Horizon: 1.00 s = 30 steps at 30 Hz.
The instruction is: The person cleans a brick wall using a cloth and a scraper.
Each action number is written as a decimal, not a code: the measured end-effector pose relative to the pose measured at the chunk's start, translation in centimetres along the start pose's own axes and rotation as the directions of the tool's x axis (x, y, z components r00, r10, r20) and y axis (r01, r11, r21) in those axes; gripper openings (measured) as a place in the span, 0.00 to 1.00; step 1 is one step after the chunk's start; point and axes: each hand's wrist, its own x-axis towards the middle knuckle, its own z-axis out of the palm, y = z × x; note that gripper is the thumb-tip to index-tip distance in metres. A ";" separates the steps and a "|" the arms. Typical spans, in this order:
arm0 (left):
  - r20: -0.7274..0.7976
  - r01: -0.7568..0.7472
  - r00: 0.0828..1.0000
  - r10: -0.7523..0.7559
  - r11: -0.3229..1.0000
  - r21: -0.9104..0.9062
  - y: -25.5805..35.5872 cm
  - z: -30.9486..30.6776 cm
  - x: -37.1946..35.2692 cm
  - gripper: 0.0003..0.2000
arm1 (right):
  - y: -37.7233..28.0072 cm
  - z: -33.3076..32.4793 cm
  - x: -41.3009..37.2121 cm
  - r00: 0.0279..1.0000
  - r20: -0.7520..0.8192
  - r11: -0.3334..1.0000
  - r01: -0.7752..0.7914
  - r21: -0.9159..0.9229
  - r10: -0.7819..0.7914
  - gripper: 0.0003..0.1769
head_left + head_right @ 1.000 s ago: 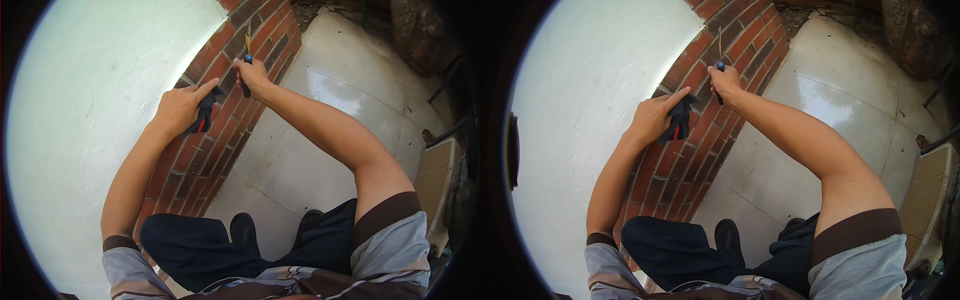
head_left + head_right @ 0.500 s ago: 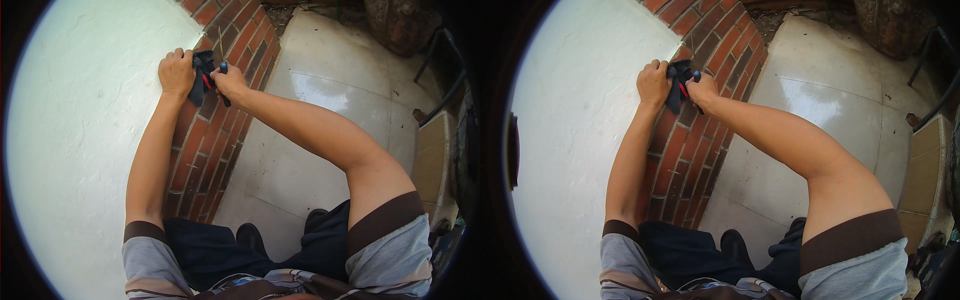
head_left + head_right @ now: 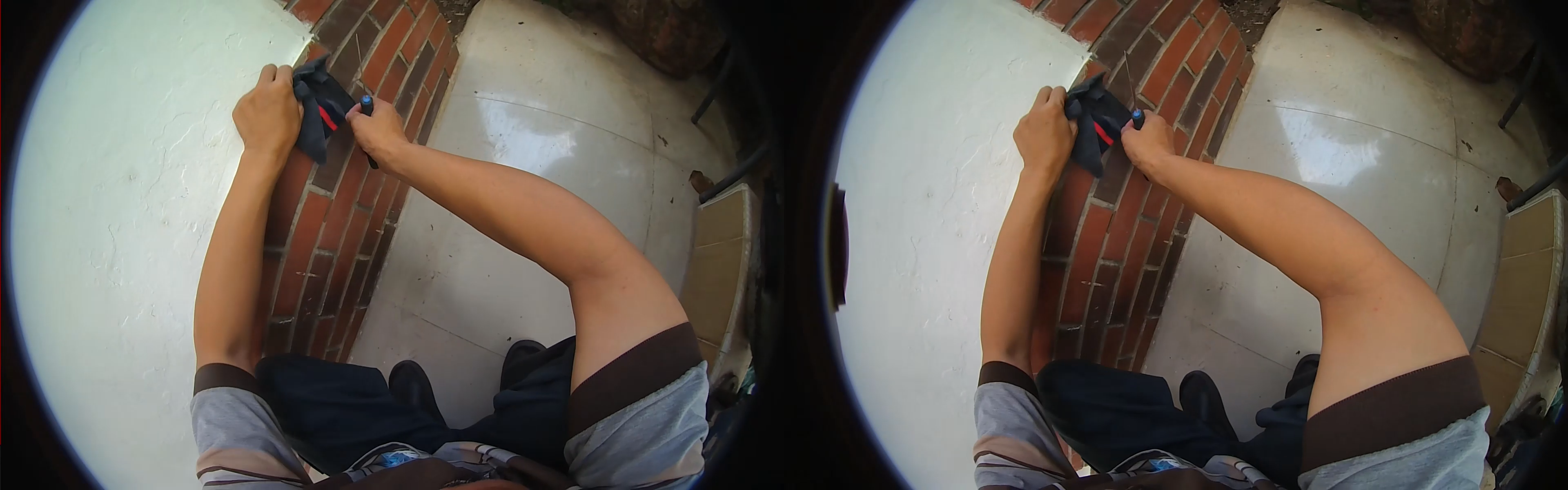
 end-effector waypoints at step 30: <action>-0.008 -0.172 0.984 0.177 0.963 0.210 1.1 3.1 4.6 0.09 | -1.1 -1.4 1.9 0.988 -0.078 0.990 0.132 -0.042 -0.135 0.38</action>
